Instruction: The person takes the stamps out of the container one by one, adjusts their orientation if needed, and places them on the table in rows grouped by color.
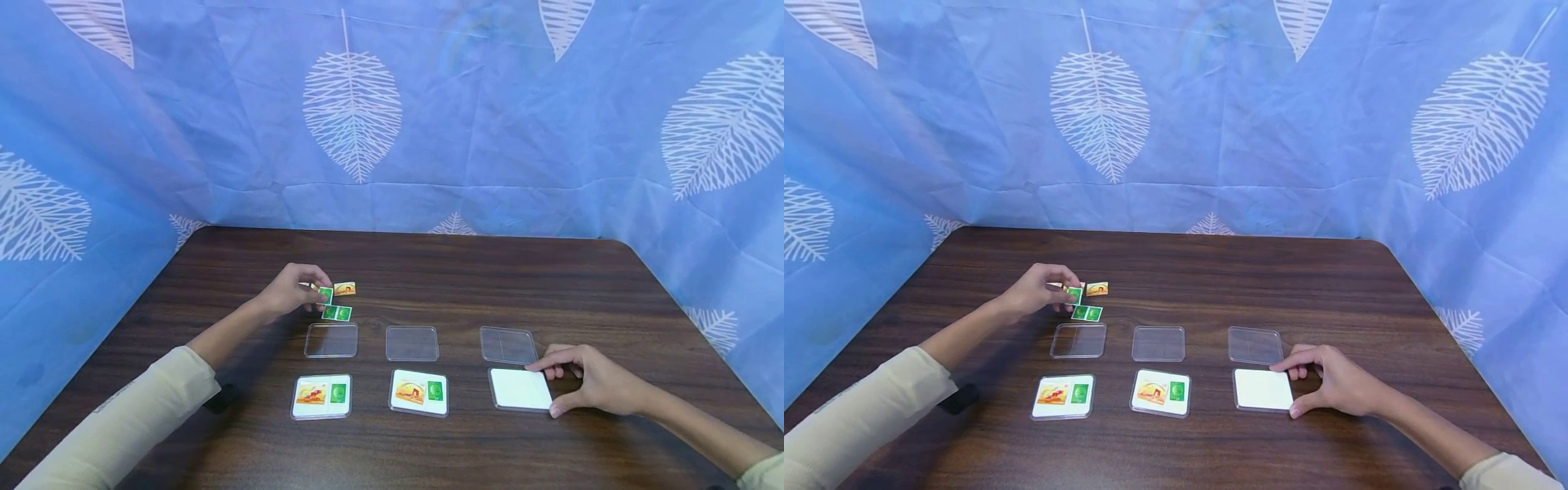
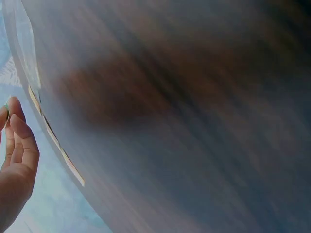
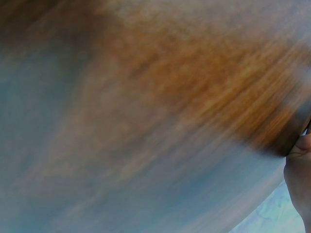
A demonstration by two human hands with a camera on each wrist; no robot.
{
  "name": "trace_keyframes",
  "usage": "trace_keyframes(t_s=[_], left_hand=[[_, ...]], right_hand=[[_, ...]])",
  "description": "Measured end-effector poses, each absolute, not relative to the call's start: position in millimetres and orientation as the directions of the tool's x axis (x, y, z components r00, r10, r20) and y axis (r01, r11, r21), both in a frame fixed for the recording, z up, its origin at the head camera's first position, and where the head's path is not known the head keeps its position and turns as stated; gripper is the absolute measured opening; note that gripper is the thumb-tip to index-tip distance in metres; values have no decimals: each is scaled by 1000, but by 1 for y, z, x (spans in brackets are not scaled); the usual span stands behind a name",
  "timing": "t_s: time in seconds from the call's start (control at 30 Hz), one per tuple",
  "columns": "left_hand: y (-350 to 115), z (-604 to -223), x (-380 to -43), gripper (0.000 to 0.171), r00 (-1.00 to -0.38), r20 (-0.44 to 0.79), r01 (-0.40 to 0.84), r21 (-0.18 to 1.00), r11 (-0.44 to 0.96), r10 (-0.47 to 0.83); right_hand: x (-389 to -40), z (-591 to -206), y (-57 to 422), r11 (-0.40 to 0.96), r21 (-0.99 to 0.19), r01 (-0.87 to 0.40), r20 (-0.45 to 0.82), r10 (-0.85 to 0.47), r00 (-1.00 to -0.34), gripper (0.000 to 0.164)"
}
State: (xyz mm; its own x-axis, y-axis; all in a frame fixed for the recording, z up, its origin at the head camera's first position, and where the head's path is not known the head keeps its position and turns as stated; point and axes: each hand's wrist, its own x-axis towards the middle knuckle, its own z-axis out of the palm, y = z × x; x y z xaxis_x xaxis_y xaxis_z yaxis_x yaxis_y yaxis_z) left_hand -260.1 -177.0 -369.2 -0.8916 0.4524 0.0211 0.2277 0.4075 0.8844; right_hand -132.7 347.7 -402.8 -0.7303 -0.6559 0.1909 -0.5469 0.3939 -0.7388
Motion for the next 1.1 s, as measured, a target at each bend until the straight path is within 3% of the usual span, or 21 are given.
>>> trace_keyframes(t_s=[0.67, 1.1], left_hand=[[-200, -371, -263, 27, -890, -197, 48, 856, 515, 411], [-199, -377, -265, 19, -877, -125, 221, 751, 622, 464]], right_hand=[[-133, -403, 348, 398, -726, -561, 201, -658, -726, 57], [-133, -403, 347, 409, -726, -553, 183, -660, -729, 55]])
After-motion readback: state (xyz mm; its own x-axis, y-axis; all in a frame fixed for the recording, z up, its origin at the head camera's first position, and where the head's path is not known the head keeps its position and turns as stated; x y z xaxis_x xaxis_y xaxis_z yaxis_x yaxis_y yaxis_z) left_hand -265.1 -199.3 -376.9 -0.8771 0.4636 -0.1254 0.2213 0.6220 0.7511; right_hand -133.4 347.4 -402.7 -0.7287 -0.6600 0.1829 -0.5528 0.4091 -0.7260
